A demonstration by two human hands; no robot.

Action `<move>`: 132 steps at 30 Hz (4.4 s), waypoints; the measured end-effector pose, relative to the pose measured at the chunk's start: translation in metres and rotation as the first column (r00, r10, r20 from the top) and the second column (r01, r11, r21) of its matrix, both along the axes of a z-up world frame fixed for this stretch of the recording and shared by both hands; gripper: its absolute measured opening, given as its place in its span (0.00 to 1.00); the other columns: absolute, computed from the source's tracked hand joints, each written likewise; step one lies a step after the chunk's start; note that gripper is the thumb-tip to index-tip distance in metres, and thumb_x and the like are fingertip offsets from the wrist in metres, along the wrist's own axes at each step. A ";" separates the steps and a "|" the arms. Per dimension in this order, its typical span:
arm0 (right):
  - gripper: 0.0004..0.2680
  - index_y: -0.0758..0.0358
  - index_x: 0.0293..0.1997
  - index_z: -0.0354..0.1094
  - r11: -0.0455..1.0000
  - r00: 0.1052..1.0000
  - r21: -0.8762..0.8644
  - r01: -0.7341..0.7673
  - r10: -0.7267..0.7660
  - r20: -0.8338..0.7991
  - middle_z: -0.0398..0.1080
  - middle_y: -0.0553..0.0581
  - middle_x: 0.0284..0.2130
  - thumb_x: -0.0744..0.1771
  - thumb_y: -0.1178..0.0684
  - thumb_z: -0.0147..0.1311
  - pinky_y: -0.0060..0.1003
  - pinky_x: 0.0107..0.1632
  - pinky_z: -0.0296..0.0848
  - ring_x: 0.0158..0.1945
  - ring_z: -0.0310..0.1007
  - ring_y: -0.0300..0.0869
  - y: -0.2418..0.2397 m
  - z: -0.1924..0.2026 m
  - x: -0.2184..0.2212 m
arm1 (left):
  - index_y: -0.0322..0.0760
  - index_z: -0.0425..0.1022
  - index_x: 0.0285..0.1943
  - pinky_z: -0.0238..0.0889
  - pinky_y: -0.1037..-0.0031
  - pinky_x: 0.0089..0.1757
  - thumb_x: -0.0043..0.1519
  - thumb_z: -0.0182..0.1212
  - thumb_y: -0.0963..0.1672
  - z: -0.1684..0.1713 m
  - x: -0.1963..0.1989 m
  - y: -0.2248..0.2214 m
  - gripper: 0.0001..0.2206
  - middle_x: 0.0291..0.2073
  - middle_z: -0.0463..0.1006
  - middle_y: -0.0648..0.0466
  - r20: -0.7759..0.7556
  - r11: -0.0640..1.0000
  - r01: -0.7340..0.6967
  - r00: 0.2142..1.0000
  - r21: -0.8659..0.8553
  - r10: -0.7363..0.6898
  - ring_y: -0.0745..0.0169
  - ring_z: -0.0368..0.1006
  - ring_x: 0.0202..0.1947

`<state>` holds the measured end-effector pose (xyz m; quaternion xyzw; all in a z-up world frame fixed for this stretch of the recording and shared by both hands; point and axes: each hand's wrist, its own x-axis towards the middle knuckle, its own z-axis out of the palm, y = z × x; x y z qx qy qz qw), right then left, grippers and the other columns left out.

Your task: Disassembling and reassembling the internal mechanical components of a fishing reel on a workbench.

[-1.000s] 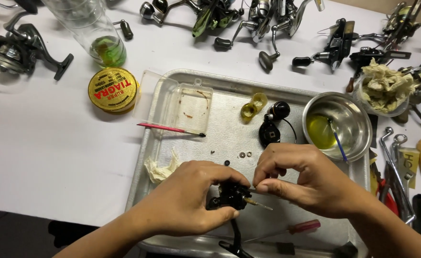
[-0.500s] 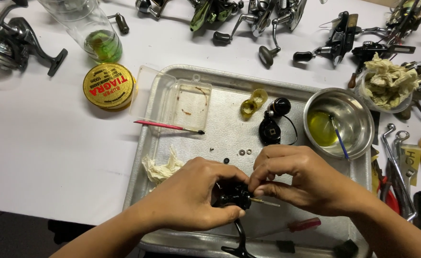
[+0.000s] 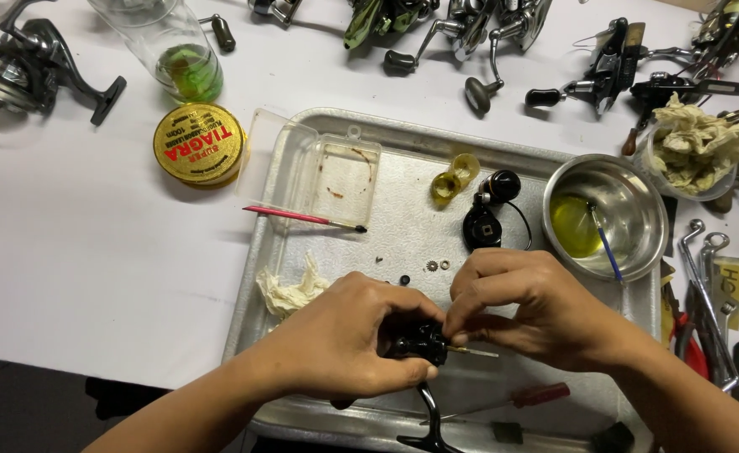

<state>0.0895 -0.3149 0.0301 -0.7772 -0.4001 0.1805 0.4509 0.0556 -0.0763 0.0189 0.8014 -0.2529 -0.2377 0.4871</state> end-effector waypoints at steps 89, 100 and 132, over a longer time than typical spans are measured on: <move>0.02 0.55 0.37 0.77 0.902 0.815 -0.211 0.378 -0.216 0.537 0.76 0.51 0.29 0.65 0.55 0.62 0.40 0.35 0.74 0.31 0.74 0.43 -0.039 -0.027 -0.025 | 0.43 0.79 0.39 0.64 0.80 0.32 0.52 0.72 0.43 0.002 0.006 0.007 0.09 0.24 0.78 0.64 -0.102 0.983 0.040 0.993 -0.178 -0.059 0.75 0.69 0.25; 0.08 0.54 0.26 0.68 0.838 0.661 -0.377 0.395 0.027 0.750 0.65 0.51 0.23 0.67 0.52 0.56 0.46 0.23 0.62 0.24 0.64 0.47 -0.005 -0.060 -0.016 | 0.46 0.79 0.39 0.68 0.80 0.33 0.50 0.71 0.44 0.002 0.006 0.009 0.10 0.26 0.83 0.64 -0.077 0.991 0.052 0.995 -0.125 -0.062 0.74 0.75 0.26; 0.02 0.57 0.38 0.72 0.975 0.921 -0.193 0.107 -0.024 0.390 0.73 0.50 0.28 0.68 0.55 0.56 0.37 0.30 0.70 0.28 0.72 0.44 -0.008 -0.014 -0.011 | 0.46 0.84 0.40 0.61 0.82 0.28 0.48 0.72 0.43 0.006 0.005 0.013 0.11 0.21 0.78 0.63 -0.279 0.999 0.011 0.960 -0.045 -0.023 0.75 0.66 0.21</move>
